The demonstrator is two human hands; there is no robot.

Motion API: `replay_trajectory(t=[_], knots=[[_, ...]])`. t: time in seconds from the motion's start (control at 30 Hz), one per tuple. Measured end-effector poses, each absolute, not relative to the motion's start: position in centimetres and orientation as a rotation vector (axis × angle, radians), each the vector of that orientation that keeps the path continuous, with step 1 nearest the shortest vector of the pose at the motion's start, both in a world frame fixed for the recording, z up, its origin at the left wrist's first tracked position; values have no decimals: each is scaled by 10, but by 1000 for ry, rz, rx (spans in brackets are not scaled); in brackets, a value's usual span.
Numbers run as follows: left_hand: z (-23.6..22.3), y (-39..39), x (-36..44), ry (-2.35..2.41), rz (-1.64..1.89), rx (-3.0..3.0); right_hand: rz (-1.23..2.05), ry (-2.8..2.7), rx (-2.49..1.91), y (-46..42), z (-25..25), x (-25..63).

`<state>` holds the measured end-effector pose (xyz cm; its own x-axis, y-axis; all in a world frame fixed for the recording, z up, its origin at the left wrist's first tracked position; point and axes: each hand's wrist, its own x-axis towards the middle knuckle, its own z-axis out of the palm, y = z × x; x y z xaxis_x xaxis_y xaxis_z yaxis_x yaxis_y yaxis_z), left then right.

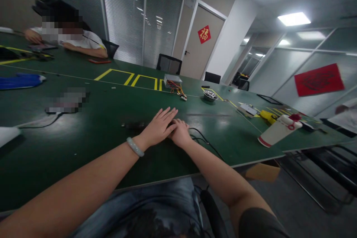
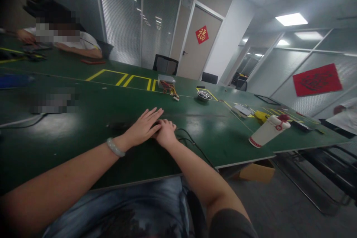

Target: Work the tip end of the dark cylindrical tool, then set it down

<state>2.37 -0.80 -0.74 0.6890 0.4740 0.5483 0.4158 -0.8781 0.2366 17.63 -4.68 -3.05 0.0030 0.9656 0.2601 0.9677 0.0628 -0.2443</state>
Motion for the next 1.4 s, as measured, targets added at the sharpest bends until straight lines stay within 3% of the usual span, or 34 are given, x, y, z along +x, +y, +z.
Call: replay_trajectory(t=[0.17, 0.37, 0.57, 0.8, 0.97, 1.2, 1.4], knots=[[-6, 5, 9, 874, 1035, 2680, 92, -2210, -1735, -13, -33, 119], [-2, 13, 0, 868, 1073, 2523, 255, -2109, -1371, -27, -3, 170], [-3, 17, -6, 753, 790, 2687, 571, -2176, -1879, -48, 14, 226], [-1, 16, -8, 796, 559, 2872, 750, -2310, -1902, -54, 18, 228], [-2, 12, -2, 828, 558, 2914, 584, -2217, -2036, -53, 16, 223], [-4, 12, 4, 945, 519, 2910, 71, -1844, -2248, -42, 9, 214], [-5, 13, 6, 999, 504, 2896, -133, -2015, -1961, -39, 3, 211]])
